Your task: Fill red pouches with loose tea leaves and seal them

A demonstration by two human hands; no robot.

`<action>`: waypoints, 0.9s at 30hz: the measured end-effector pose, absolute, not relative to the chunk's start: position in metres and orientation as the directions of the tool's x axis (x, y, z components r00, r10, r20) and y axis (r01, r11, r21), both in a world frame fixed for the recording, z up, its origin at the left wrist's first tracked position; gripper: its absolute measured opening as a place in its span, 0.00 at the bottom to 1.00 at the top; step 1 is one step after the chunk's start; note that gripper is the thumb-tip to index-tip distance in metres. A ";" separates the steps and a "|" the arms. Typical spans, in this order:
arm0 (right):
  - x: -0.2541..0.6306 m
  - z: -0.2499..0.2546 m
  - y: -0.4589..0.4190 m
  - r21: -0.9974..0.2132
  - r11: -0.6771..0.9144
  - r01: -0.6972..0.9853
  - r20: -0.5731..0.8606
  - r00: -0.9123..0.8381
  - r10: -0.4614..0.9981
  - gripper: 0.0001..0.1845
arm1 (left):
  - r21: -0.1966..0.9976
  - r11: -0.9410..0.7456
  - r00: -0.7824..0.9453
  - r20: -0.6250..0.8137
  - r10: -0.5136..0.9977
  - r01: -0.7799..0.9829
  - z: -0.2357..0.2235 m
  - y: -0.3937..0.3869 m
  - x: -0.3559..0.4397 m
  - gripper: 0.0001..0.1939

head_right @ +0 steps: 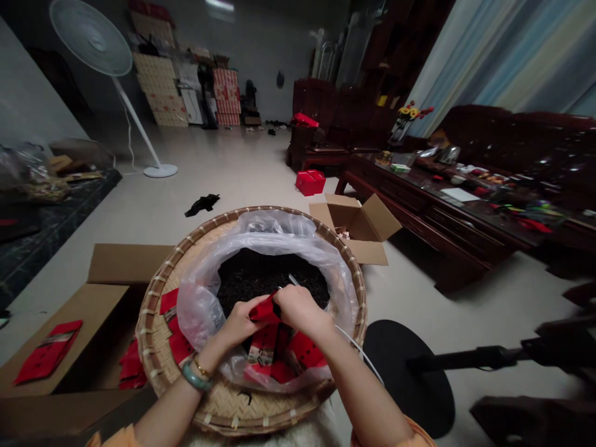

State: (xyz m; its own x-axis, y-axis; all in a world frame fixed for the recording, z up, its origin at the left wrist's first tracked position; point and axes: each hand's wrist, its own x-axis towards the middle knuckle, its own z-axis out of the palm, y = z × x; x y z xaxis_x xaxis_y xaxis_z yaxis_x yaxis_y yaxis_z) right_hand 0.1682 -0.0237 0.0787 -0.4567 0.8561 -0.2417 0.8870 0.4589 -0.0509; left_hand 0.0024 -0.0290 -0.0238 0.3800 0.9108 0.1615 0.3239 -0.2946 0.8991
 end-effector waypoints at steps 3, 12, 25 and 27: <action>0.174 0.093 -0.026 -0.035 0.487 0.873 -0.256 -0.479 0.839 0.12 | 0.900 -0.287 0.373 0.156 0.915 0.327 -0.024 -0.029 0.002 0.25; 0.164 0.103 -0.028 -0.079 0.575 0.814 -0.111 -0.581 0.806 0.07 | 0.899 -0.247 0.295 0.141 0.945 0.362 -0.021 -0.031 0.004 0.27; 0.158 0.095 -0.027 -0.085 0.627 0.775 -0.142 -0.632 0.762 0.07 | 0.895 -0.268 0.346 0.141 0.927 0.355 -0.025 -0.031 0.002 0.23; 0.159 0.094 -0.026 -0.086 0.634 0.768 -0.106 -0.640 0.761 0.07 | 0.901 -0.253 0.326 0.135 0.936 0.353 -0.025 -0.031 0.002 0.23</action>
State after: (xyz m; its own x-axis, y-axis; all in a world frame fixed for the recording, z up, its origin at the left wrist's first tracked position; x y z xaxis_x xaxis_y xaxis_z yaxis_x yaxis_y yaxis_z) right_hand 0.1589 -0.0256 0.0938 -0.6400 0.7610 -0.1062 0.7684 0.6342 -0.0859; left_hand 0.0018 -0.0309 -0.0247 0.3264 0.9356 0.1348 0.3529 -0.2529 0.9009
